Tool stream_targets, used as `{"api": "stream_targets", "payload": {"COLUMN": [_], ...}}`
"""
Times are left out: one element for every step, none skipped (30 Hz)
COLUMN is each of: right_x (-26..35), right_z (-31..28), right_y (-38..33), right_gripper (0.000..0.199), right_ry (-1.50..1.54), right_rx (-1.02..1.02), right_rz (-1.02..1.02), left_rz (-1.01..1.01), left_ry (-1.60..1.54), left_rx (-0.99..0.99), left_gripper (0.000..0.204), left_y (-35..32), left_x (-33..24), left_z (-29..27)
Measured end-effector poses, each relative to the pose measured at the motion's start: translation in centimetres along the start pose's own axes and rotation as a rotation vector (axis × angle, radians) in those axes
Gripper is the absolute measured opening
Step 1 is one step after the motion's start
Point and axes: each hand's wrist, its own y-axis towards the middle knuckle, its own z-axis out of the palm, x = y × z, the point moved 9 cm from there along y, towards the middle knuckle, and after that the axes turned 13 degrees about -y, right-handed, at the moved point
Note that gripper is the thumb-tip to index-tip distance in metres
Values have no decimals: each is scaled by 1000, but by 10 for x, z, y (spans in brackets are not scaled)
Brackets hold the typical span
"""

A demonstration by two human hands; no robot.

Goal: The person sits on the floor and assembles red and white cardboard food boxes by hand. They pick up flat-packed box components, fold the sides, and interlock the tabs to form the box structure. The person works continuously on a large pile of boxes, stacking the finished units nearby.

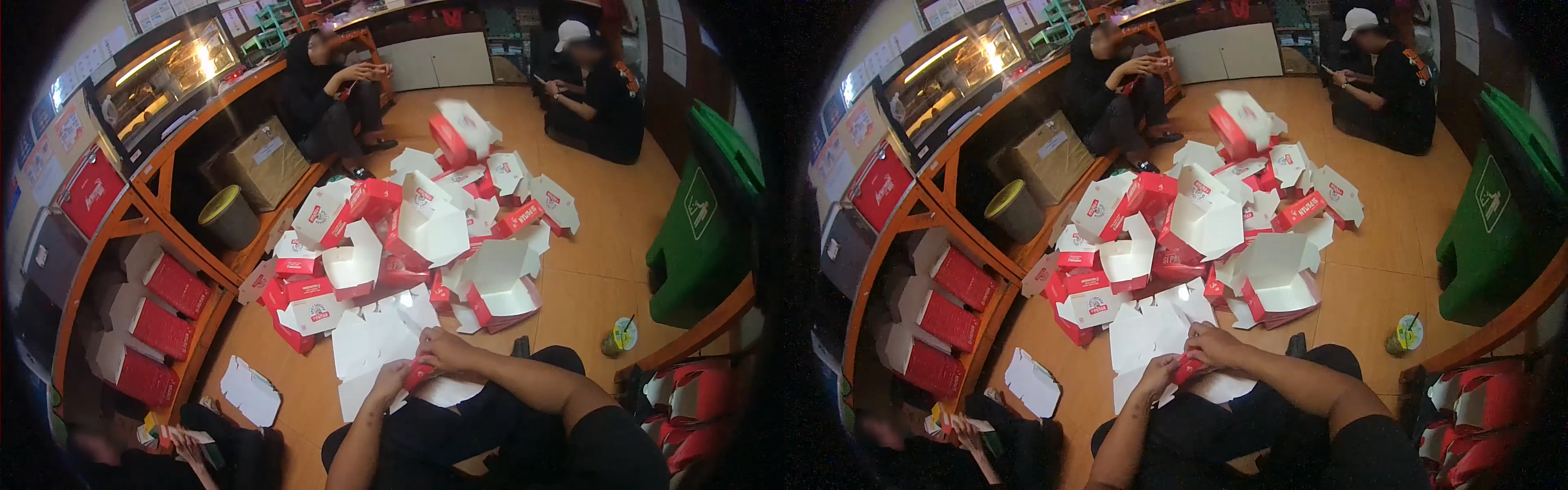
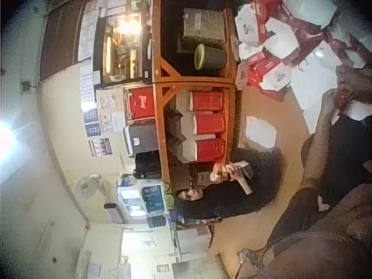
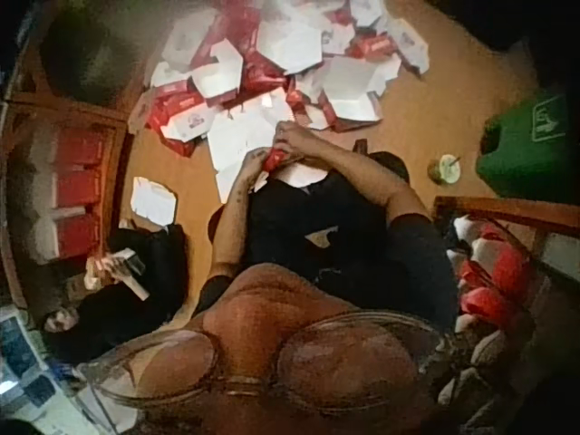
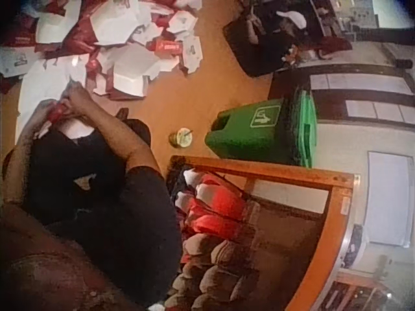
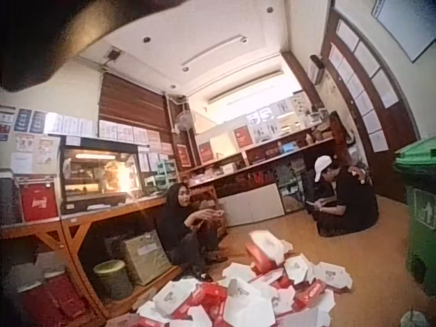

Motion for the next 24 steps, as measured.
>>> {"api": "stream_targets", "payload": {"right_x": [-1, 1, -3, -7, -21, -36, -45, -57, -66, -72, -78, -81, -85, -82, -70, -66, -63, -61, -61, -62, -64, -61, -56, -51], "right_z": [-2, -2, -4, 8, 17, 27, 21, 14, 6, 4, 0, 3, 6, 4, 0, -3, -5, -8, -7, -12, -16, -19, -19, -19], "right_y": [-1, -2, -2, -1, -1, -2, -5, -5, -3, -4, -4, -6, -10, -8, -9, -6, -7, -8, -12, -14, -15, -13, -12, -11], "right_gripper": [23, 24, 23, 23, 23, 23, 24, 26, 28, 30, 31, 31, 32, 33, 33, 33, 32, 31, 31, 30, 30, 30, 29, 29], "right_ry": [4, 16, -42, 14, 63, 106, 67, 74, 86, 104, 127, 160, 193, 226, 248, 253, 257, 263, 280, 294, 307, 266, 228, 191], "right_rx": [-46, -95, -155, -66, 21, 102, -21, -88, -154, -213, -321, -328, -334, -337, -319, -340, -364, -388, -392, -403, -415, -418, -420, -422], "right_rz": [26, 52, 211, 207, 208, 213, 222, 303, 383, 459, 516, 552, 586, 606, 595, 564, 542, 520, 543, 567, 590, 555, 520, 486], "left_rz": [-13, 9, 31, 54, 87, 434, 789, 1148, 1209, 1262, 1409, 1230, 1052, 883, 926, 888, 845, 801, 826, 765, 704, 641, 632, 622], "left_ry": [26, 17, 9, 0, 222, 390, 546, 692, 603, 514, 544, 452, 361, 268, 291, 292, 294, 296, 243, 218, 194, 168, 132, 95], "left_rx": [10, 12, 14, 16, -31, -207, -379, -555, -637, -726, -733, -670, -606, -553, -519, -552, -577, -601, -598, -621, -643, -663, -640, -617], "left_gripper": [26, 26, 26, 26, 21, 21, 20, 20, 20, 21, 24, 26, 29, 32, 44, 46, 49, 53, 60, 60, 61, 61, 58, 56], "left_y": [0, 0, 3, 5, 5, -9, -40, -82, -106, -126, -136, -119, -100, -83, -78, -73, -71, -69, -58, -57, -58, -57, -56, -54], "left_x": [2, -2, -7, -13, -25, -71, -116, -148, -161, -167, -168, -159, -140, -120, -117, -109, -114, -116, -109, -109, -108, -106, -103, -100], "left_z": [0, -2, -3, -6, -6, 0, 19, 40, 42, 38, 45, 36, 30, 22, 25, 19, 24, 25, 16, 15, 15, 14, 13, 13]}}
